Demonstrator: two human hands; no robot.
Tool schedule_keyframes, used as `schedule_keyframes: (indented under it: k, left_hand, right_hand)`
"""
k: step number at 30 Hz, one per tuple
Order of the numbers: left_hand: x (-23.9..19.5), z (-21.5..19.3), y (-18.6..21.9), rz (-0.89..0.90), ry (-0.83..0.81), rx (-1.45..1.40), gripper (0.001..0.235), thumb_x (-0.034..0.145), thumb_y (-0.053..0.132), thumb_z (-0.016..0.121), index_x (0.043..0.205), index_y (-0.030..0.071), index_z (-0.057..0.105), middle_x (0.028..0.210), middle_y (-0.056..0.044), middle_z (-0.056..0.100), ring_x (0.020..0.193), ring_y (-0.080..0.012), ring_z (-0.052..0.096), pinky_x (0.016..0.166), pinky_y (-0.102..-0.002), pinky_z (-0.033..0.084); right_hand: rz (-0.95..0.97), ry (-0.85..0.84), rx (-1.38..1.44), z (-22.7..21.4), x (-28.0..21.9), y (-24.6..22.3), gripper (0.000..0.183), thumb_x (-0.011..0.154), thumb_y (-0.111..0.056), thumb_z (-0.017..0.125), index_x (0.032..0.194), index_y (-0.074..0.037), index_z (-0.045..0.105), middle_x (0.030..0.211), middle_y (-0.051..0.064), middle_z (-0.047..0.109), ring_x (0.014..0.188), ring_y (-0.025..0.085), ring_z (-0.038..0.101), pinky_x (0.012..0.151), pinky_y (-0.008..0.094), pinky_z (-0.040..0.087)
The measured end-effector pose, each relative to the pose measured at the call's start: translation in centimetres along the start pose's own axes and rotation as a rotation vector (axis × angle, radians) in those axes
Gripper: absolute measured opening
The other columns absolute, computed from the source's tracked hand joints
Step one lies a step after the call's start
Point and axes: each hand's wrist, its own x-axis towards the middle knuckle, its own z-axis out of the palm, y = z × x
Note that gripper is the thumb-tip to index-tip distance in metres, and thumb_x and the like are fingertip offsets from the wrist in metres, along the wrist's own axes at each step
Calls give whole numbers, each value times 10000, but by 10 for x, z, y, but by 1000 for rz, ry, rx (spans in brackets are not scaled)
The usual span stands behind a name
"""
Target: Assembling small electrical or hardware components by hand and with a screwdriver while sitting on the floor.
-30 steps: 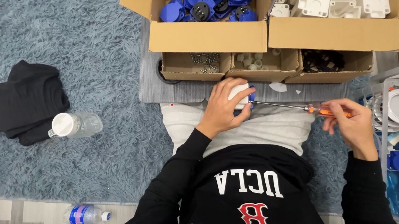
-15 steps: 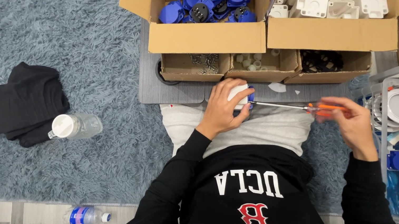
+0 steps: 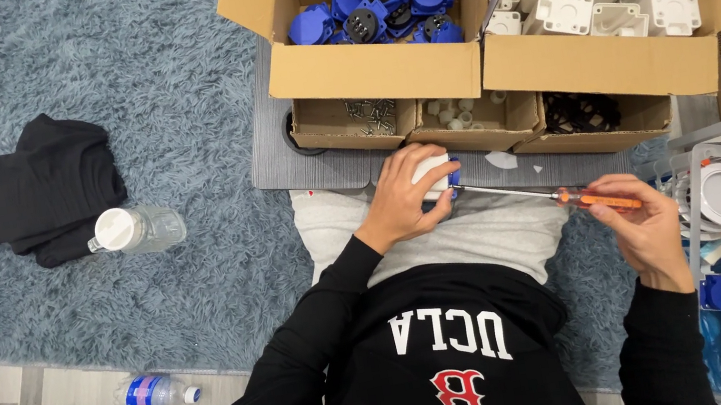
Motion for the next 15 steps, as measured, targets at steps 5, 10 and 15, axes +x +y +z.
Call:
schedule_keyframes:
  k: [5,10,15]
  left_hand:
    - [0,0,0,-1,0,8,404,955,251,712,1350,169,702,1451,-84,602,1396,-313,536,1206,-484,436]
    - [0,-1,1,-2,3,7,399,951,247,714,1342,164,710,1450,-81,604,1382,-305,541,1195,-474,441]
    - [-1,2,0,-3,-1,13,408,956,257,708,1354,168,703,1454,-84,601,1398,-314,532,1208,-484,433]
  right_hand:
    - [107,26,-101,15,3,-10,245,1095,-70,626,1277,77,697,1117,189,714,881,233,691,797,305,568]
    - [141,72,-90,14,2,-7,213,1171,-82,607,1186,98,721,914,178,733,596,166,622,495,239,493]
    - [26,38,16,6,0,-5,243,1002,42,705,1244,28,699,1315,173,710,913,200,701,792,260,626]
